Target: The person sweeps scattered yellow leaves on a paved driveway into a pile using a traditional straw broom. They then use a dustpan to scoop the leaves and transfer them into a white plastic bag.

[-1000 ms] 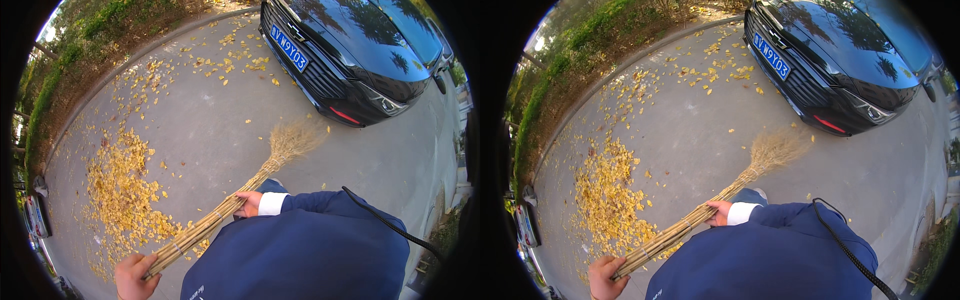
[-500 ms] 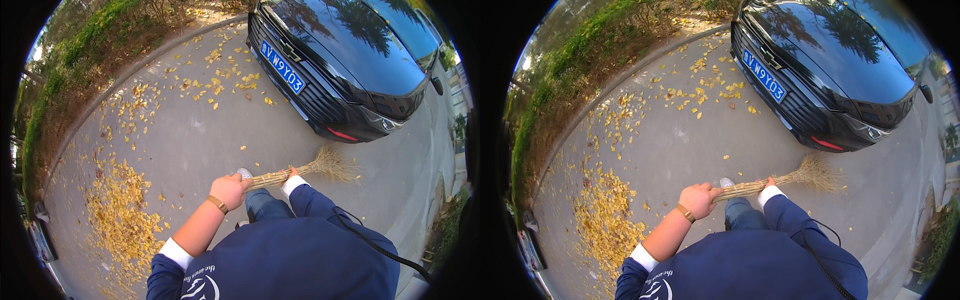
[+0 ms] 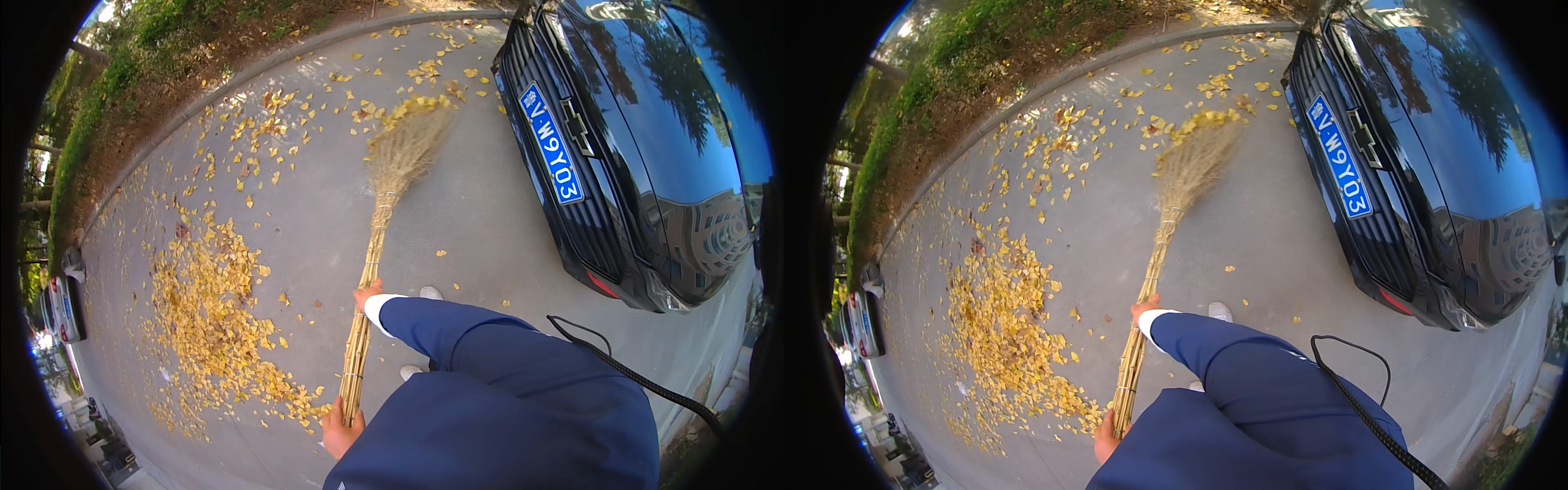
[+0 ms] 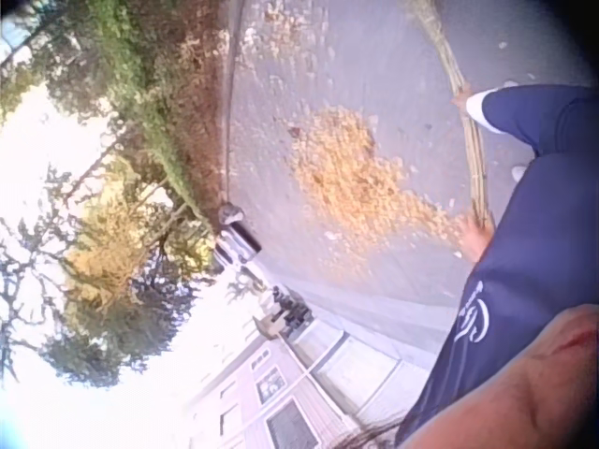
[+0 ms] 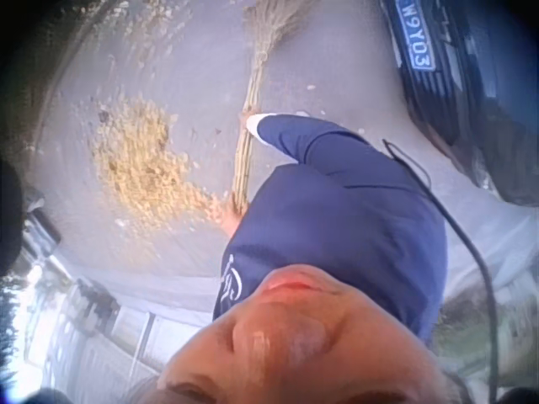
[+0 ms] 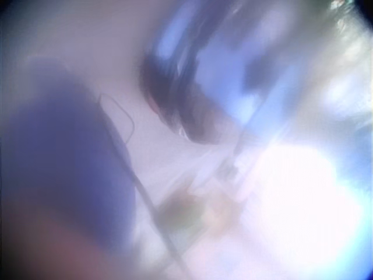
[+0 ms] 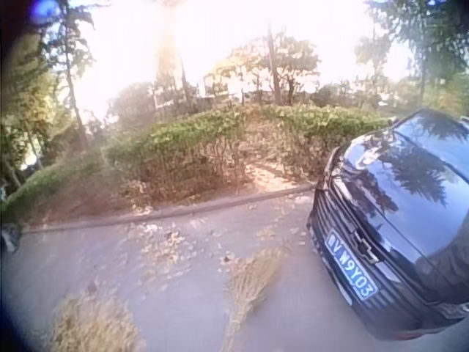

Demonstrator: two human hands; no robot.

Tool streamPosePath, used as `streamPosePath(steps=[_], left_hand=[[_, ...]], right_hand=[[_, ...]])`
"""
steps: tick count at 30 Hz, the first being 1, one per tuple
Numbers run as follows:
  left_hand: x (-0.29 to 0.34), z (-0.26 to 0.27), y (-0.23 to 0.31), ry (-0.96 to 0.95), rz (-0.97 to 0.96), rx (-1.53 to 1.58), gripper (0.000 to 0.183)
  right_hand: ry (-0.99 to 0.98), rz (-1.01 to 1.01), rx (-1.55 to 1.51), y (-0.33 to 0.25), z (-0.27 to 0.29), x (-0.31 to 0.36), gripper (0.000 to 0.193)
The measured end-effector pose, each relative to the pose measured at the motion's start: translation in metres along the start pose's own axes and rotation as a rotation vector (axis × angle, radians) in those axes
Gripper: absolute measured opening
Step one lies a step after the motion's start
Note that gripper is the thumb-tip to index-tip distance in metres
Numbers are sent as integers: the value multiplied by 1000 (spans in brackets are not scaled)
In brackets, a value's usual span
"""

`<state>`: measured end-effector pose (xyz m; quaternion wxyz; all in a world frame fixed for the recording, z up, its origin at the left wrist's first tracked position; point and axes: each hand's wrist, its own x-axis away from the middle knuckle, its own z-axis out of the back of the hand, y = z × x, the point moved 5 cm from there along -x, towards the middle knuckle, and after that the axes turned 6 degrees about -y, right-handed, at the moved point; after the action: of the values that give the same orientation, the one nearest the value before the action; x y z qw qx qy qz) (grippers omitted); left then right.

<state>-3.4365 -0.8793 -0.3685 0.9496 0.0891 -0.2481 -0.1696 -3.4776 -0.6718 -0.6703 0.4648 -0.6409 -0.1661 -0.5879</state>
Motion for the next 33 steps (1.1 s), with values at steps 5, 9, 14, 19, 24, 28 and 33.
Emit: streamPosePath(steps=[5, 9, 14, 19, 24, 28, 33], left_hand=[[0, -10, 4, 138, 181, 272, 67], [8, -3, -25, 120, 316, 484, 69], [11, 25, -88, 120, 432, 701, 68], [-72, 70, -74, -256, 281, 249, 54], [-184, 115, 21, -101, -246, -169, 50], [-292, 122, 121, -52, -585, -229, 45], [-406, 96, 259, -80, -710, -304, 39]], right_hand=[[-297, 271, 268, -115, -71, 15, 59], [-350, 337, 308, -138, -96, 52, 69], [-273, 254, 71, -117, -85, 67, 75], [-245, 39, -451, -115, -38, 34, 59], [-268, 1, -972, -150, 39, -28, 46], [-113, 22, -1260, -176, 114, -101, 12], [-31, -25, -1404, -235, 224, -198, 27]])
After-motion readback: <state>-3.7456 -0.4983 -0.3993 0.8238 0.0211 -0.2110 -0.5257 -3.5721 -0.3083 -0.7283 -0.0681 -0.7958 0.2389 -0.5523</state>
